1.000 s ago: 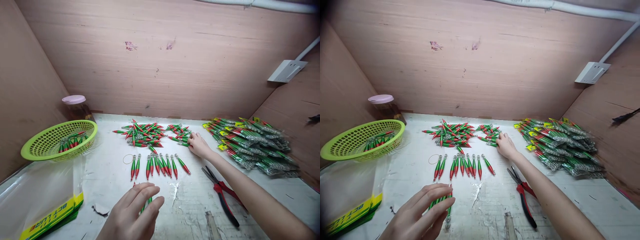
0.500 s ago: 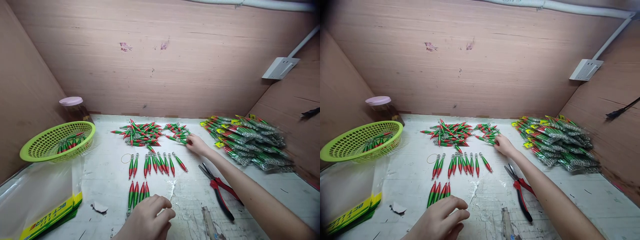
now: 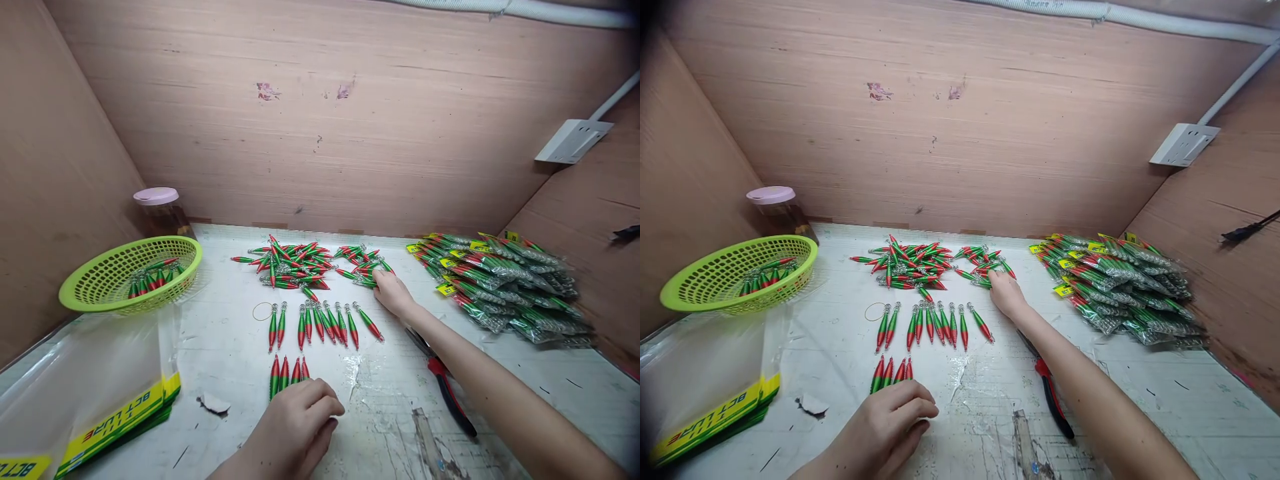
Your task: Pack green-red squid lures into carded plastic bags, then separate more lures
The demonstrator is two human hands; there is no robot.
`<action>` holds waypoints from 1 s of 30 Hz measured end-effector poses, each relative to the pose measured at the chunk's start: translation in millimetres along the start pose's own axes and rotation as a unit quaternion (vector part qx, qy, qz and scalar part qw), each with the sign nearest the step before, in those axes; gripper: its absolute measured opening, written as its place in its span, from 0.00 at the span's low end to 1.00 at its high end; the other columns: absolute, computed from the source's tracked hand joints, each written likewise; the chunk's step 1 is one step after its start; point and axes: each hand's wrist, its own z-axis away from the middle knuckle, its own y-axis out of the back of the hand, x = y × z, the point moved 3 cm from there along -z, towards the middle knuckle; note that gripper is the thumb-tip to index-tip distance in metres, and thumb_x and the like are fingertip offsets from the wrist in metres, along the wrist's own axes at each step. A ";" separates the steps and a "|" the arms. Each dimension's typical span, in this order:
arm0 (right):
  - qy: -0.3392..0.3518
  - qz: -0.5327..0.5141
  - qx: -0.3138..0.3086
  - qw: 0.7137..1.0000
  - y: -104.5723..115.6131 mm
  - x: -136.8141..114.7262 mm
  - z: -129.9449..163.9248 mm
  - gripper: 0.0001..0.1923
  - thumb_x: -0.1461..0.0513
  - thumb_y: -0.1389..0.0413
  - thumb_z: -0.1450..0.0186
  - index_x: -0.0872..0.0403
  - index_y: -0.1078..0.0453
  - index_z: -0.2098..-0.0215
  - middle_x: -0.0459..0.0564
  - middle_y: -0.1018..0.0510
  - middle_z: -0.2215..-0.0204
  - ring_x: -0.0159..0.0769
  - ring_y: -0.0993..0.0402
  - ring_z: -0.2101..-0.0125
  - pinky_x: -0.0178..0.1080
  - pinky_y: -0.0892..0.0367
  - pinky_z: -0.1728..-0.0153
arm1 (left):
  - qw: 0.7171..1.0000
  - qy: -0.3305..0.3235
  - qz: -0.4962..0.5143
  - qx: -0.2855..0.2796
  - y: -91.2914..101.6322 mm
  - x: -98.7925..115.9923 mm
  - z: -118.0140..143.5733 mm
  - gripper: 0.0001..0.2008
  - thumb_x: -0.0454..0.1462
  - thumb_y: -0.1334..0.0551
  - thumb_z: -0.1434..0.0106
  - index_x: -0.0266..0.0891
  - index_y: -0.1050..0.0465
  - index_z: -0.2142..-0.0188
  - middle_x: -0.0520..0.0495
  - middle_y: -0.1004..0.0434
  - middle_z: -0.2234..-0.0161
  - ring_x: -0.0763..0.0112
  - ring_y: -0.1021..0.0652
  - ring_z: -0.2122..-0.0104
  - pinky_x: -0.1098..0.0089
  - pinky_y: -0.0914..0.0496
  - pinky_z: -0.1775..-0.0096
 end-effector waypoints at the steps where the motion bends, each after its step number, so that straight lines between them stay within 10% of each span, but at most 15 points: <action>1: -0.015 -0.021 0.011 1.000 1.4 -0.5 -0.6 0.07 0.63 0.45 0.37 0.58 0.37 0.72 0.46 0.34 0.73 0.33 0.36 0.69 0.39 0.38 0.64 | 1.000 0.002 0.007 0.002 0.6 0.0 0.6 0.11 0.27 0.50 0.40 0.38 0.34 0.61 0.45 0.29 0.65 0.67 0.28 0.68 0.70 0.34 0.68; 7: -0.096 -0.235 0.066 0.965 20.1 -4.2 7.3 0.13 0.58 0.41 0.46 0.54 0.43 0.73 0.44 0.34 0.77 0.33 0.35 0.74 0.39 0.36 0.69 | 0.990 0.059 0.129 0.000 7.9 7.0 -0.2 0.09 0.30 0.49 0.38 0.39 0.32 0.63 0.45 0.30 0.66 0.69 0.28 0.68 0.72 0.34 0.68; 15: -0.082 -0.504 -0.084 0.856 36.6 -82.6 89.0 0.21 0.53 0.35 0.48 0.55 0.41 0.69 0.46 0.27 0.74 0.32 0.30 0.74 0.37 0.34 0.69 | 0.902 0.263 0.339 0.055 5.3 -3.2 3.7 0.14 0.44 0.43 0.35 0.40 0.33 0.53 0.42 0.30 0.58 0.67 0.27 0.63 0.68 0.31 0.62; 20: -0.094 -0.618 -0.164 0.763 32.6 -116.4 142.4 0.15 0.59 0.35 0.43 0.56 0.38 0.69 0.45 0.27 0.73 0.29 0.31 0.73 0.35 0.36 0.68 | 0.873 0.277 0.396 0.060 5.3 1.7 0.3 0.27 0.47 0.37 0.39 0.41 0.41 0.43 0.37 0.40 0.46 0.60 0.30 0.54 0.63 0.31 0.55; 30: -0.093 -0.554 -0.137 0.816 0.6 -118.0 163.1 0.12 0.59 0.38 0.41 0.55 0.37 0.68 0.44 0.31 0.73 0.30 0.34 0.70 0.33 0.38 0.68 | 0.705 0.303 0.633 0.098 -3.3 -3.9 4.6 0.16 0.43 0.47 0.34 0.34 0.39 0.51 0.42 0.30 0.64 0.69 0.26 0.71 0.68 0.30 0.68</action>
